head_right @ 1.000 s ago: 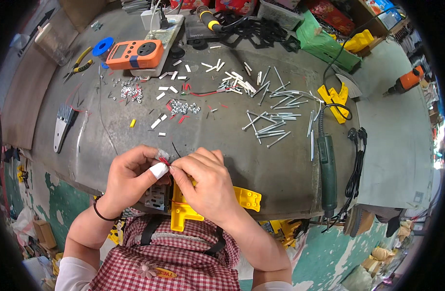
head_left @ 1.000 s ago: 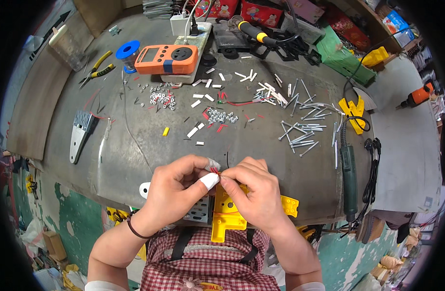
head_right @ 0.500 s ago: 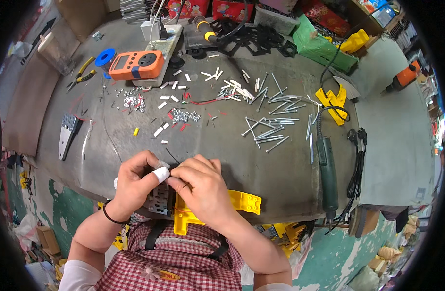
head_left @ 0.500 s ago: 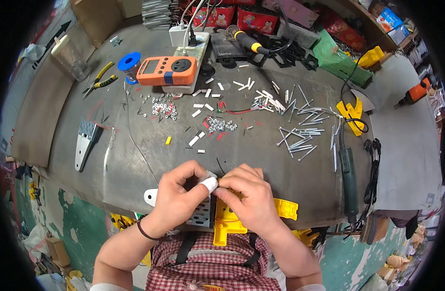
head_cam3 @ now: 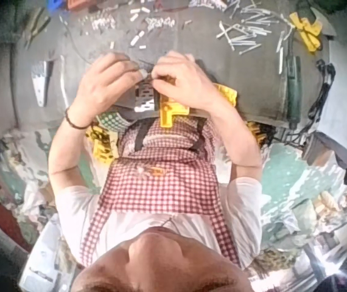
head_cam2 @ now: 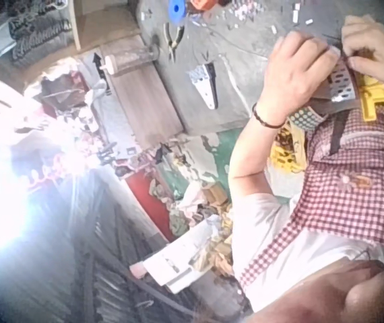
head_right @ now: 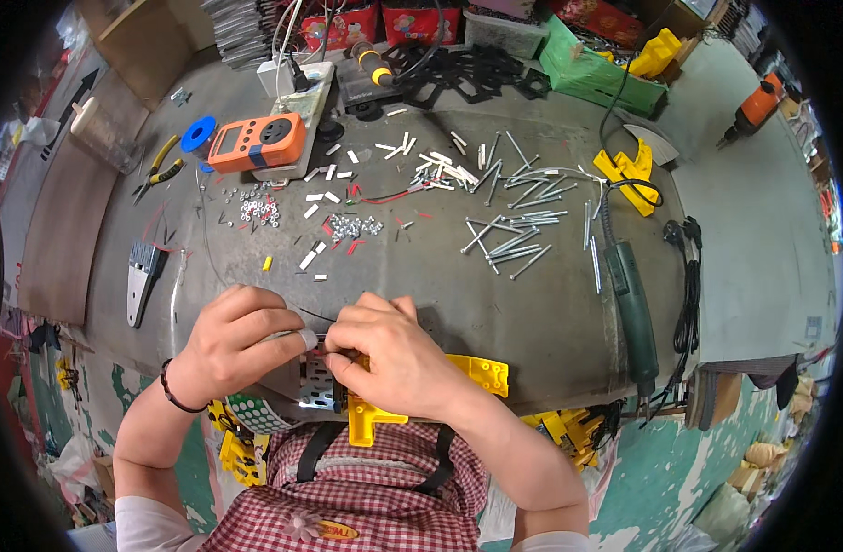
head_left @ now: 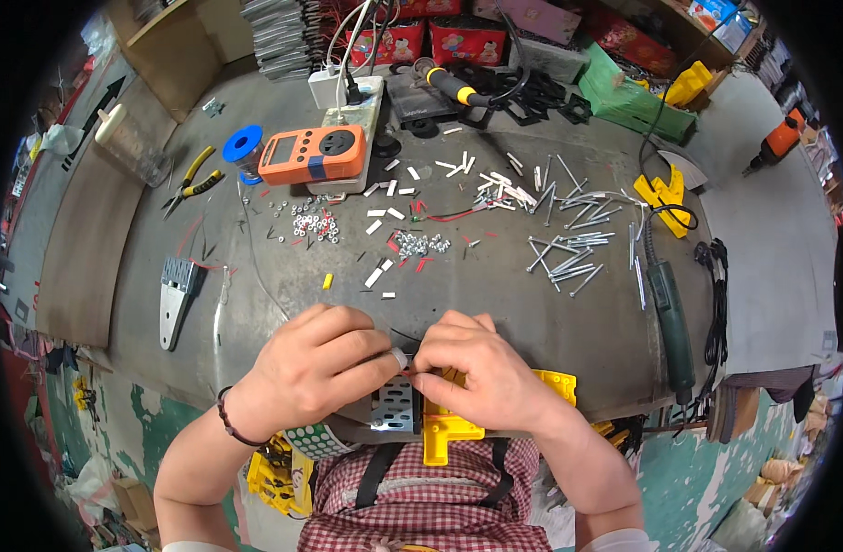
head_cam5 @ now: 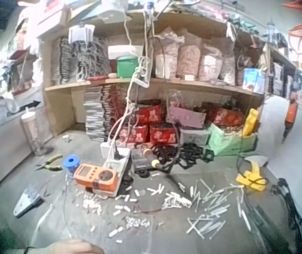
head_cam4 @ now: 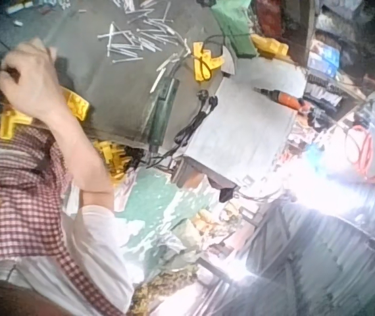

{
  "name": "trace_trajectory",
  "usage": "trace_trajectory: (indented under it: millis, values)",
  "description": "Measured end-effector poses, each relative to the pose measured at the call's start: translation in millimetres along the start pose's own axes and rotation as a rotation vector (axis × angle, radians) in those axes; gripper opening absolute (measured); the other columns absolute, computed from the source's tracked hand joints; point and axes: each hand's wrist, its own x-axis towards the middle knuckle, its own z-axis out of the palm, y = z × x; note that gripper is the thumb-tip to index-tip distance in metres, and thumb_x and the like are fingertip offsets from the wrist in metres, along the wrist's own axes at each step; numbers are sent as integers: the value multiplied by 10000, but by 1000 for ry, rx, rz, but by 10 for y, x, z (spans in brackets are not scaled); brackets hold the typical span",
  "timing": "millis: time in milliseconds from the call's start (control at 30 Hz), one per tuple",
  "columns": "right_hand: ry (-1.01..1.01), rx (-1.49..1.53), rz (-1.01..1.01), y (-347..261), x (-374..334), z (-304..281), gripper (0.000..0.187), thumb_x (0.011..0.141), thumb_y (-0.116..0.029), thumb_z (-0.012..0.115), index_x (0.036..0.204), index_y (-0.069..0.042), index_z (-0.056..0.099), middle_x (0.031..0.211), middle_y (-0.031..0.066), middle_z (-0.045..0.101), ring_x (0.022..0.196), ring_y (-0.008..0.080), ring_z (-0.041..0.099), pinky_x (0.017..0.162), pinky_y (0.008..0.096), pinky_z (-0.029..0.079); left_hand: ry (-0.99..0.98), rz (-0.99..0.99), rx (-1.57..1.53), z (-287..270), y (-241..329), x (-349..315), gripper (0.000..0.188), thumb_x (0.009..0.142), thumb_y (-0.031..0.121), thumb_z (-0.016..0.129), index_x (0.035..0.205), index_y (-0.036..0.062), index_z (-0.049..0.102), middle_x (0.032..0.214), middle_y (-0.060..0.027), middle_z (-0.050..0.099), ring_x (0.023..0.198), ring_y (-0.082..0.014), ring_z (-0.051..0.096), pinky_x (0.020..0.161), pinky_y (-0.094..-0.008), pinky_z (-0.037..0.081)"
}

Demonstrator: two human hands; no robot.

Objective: The person assembles a handheld heating tool by connecting internal wires and fitting circuitry into a plastic housing. The person uses a soldering iron to connect the wires and a multimeter to test the circuitry.

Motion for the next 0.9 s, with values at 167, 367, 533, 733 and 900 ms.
trace_trajectory:
  millis: [167, 367, 533, 733, 900]
  values:
    - [114, -26, -2, -26, -5, 93, 106, 782, -166, 617, 801, -64, 595, 803, 22, 549, 852, 208, 514, 787, 366, 311, 47, -52, 149, 5, 150, 63, 218, 649, 147, 615, 859, 88, 597, 990, -39, 568, 935, -211, 558, 763, -363, 423]
    - [318, -591, -289, -110, -60, 262, 100, 770, -144, 624, 852, -89, 603, 844, 2, 550, 856, 188, 514, 781, 360, 306, 48, -545, -237, 154, 230, 55, 181, 630, 43, 622, 790, 37, 538, 928, -75, 555, 880, -262, 535, 762, -364, 420]
    - [312, -143, -150, 13, -19, 207, 77, 737, -125, 661, 807, -107, 636, 829, -20, 595, 848, 178, 526, 779, 353, 307, 11, -744, -794, 149, 76, -72, 205, 668, 110, 708, 813, 51, 575, 1033, -93, 551, 977, -306, 510, 861, -404, 391]
    - [279, -123, -195, -15, -13, 166, 75, 743, -135, 675, 808, -111, 646, 821, -29, 614, 834, 176, 530, 783, 351, 303, 49, -542, -674, 155, 94, -92, 259, 674, 105, 731, 893, 58, 600, 1078, -100, 539, 1022, -283, 492, 889, -382, 387]
    - [411, -339, -218, 16, -39, 215, 82, 747, -145, 677, 817, -116, 644, 835, -36, 610, 833, 165, 526, 788, 365, 294, -47, -1161, -1412, 198, 134, -99, 283, 686, 161, 745, 896, 49, 593, 1088, -108, 540, 1037, -283, 482, 877, -374, 393]
